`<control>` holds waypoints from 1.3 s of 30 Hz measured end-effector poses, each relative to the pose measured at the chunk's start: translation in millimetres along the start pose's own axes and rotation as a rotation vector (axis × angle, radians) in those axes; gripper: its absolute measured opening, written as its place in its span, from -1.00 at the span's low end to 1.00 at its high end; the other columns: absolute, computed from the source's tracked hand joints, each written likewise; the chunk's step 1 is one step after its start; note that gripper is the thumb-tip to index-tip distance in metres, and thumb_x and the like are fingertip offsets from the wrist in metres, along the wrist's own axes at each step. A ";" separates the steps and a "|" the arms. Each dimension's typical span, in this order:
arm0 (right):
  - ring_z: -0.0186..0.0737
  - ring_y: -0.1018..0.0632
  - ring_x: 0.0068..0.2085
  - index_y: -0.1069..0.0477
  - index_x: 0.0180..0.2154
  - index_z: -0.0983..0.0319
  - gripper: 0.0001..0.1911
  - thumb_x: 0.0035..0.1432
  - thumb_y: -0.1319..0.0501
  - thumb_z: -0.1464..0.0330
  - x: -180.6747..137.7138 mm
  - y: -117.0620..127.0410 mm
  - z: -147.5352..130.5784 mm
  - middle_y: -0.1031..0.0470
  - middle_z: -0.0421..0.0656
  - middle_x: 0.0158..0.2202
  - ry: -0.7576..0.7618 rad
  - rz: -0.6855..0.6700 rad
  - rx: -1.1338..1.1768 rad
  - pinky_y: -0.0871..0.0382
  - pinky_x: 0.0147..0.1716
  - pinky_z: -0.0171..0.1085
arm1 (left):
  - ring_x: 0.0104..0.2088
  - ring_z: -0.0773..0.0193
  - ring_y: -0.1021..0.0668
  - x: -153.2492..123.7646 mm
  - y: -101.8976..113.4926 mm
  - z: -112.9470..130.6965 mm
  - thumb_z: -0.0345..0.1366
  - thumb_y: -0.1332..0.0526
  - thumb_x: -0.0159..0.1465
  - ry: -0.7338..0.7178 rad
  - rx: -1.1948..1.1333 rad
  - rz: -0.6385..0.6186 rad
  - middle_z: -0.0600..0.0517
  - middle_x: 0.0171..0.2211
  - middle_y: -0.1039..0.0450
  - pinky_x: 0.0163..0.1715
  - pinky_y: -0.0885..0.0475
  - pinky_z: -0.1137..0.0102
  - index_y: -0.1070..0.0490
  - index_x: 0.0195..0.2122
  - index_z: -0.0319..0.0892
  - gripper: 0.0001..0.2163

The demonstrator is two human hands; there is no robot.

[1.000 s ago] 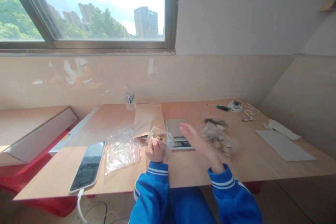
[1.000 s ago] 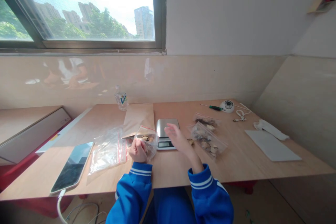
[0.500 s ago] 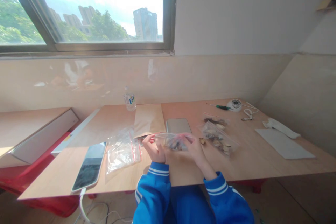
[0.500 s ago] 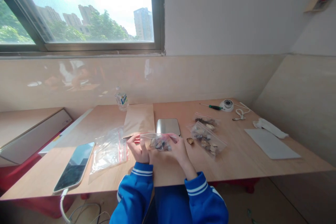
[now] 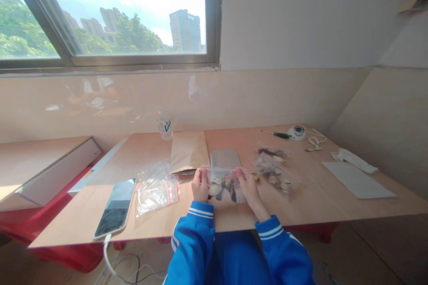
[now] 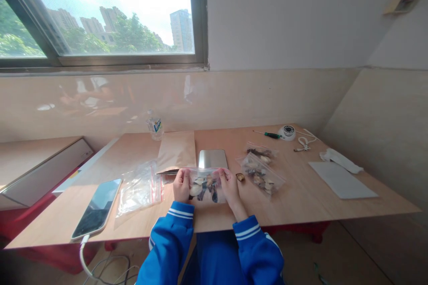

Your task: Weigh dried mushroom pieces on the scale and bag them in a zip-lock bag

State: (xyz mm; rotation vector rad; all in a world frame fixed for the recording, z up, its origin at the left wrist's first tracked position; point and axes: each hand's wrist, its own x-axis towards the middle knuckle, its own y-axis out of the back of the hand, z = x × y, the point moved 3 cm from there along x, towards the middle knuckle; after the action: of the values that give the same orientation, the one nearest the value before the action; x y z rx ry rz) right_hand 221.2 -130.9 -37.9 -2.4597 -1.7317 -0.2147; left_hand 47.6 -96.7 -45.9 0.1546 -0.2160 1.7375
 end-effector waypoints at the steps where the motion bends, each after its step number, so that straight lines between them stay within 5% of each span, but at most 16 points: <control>1: -0.03 -0.60 -0.36 -0.48 -0.42 0.25 -0.47 -0.01 -0.14 -0.11 0.7 1.2 2.3 -0.58 -0.02 -0.40 -0.018 0.003 0.006 -0.49 -0.40 -0.15 | -0.68 0.42 -0.23 1.0 -0.8 -0.3 0.08 -0.09 0.17 0.011 -0.014 -0.024 0.19 -0.73 -0.15 -0.65 -0.15 0.51 -0.30 -0.49 -0.17 -0.62; 12: -0.09 -0.59 -0.28 -0.46 -0.33 0.25 -0.57 -0.04 -0.24 0.01 -4.5 13.1 22.6 -0.59 -0.05 -0.36 -0.016 0.003 0.064 -0.46 -0.21 -0.13 | -0.63 0.44 -0.39 4.4 -0.7 -24.6 0.01 -0.26 0.06 0.190 -0.214 -0.076 0.10 -0.55 -0.41 -0.67 -0.22 0.56 -0.33 -0.36 -0.20 -0.64; 27: -0.12 -0.56 -0.30 -0.42 -0.33 0.25 -0.61 0.05 -0.17 0.04 -10.5 24.8 23.6 -0.55 -0.07 -0.36 0.058 0.223 -0.039 -0.45 -0.26 -0.16 | -0.61 0.30 -0.50 -4.7 -2.4 1.8 0.00 -0.34 -0.07 0.253 -0.240 -0.060 0.07 -0.57 -0.44 -0.64 -0.39 0.45 -0.38 -0.37 -0.24 -0.60; 39: -0.15 -0.54 -0.30 -0.37 -0.33 0.22 -0.58 0.17 0.00 0.01 -12.6 26.2 19.6 -0.53 -0.05 -0.33 0.141 0.267 -0.192 -0.42 -0.23 -0.19 | -0.51 0.34 -0.43 -0.3 2.3 3.5 -0.01 -0.32 -0.04 0.073 -0.103 0.007 0.05 -0.57 -0.43 -0.43 -0.34 0.45 -0.47 -0.45 -0.24 -0.65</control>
State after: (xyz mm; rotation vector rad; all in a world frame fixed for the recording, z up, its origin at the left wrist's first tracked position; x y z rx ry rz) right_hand 242.5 -147.7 -60.0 -2.7007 -1.3674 -0.5338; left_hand 45.3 -98.2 -42.8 0.0153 -0.2521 1.7315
